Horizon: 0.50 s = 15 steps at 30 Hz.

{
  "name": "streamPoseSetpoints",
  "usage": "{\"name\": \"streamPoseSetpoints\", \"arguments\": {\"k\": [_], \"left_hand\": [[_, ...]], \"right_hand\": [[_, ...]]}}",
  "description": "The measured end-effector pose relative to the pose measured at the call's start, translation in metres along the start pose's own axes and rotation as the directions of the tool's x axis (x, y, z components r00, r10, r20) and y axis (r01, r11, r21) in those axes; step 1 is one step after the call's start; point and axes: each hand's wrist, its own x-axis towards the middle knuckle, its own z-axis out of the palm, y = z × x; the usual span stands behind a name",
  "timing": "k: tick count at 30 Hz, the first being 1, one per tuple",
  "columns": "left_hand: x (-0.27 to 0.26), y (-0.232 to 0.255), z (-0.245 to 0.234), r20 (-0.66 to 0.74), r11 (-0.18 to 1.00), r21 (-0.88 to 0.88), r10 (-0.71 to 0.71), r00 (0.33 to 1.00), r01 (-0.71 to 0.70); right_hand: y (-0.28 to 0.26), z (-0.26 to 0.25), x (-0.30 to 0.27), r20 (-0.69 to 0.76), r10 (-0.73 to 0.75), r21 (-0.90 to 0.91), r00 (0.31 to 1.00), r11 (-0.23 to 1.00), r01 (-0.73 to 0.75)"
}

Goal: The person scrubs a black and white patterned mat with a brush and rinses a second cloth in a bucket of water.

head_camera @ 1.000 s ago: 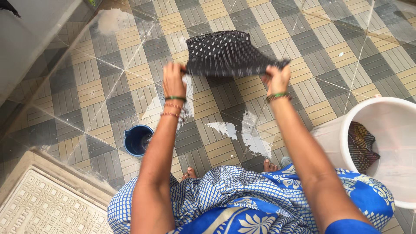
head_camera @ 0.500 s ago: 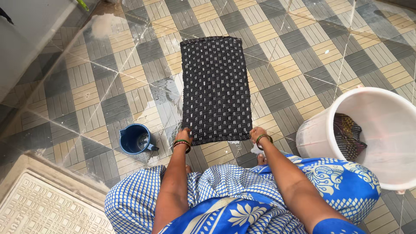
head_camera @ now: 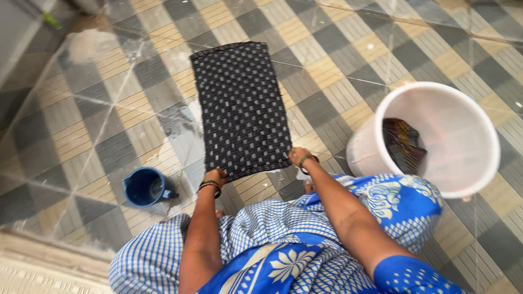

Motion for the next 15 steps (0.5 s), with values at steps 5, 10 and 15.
{"name": "streamPoseSetpoints", "arguments": {"k": [5,10,15], "left_hand": [[0.003,0.01,-0.006,-0.059,0.996,-0.017,0.086,0.994,-0.088],[-0.014,0.015,-0.006,-0.077,0.993,-0.067,0.093,0.993,-0.098],[-0.031,0.021,0.005,0.029,0.999,0.043,0.015,0.999,-0.016]], "right_hand": [[-0.045,-0.062,0.032,-0.241,-0.176,0.182,0.954,0.958,0.222],[-0.082,-0.236,0.012,-0.523,-0.292,0.32,0.801,0.804,0.501],[-0.042,-0.411,-0.019,-0.742,-0.298,0.121,0.6,0.821,0.558]]}}
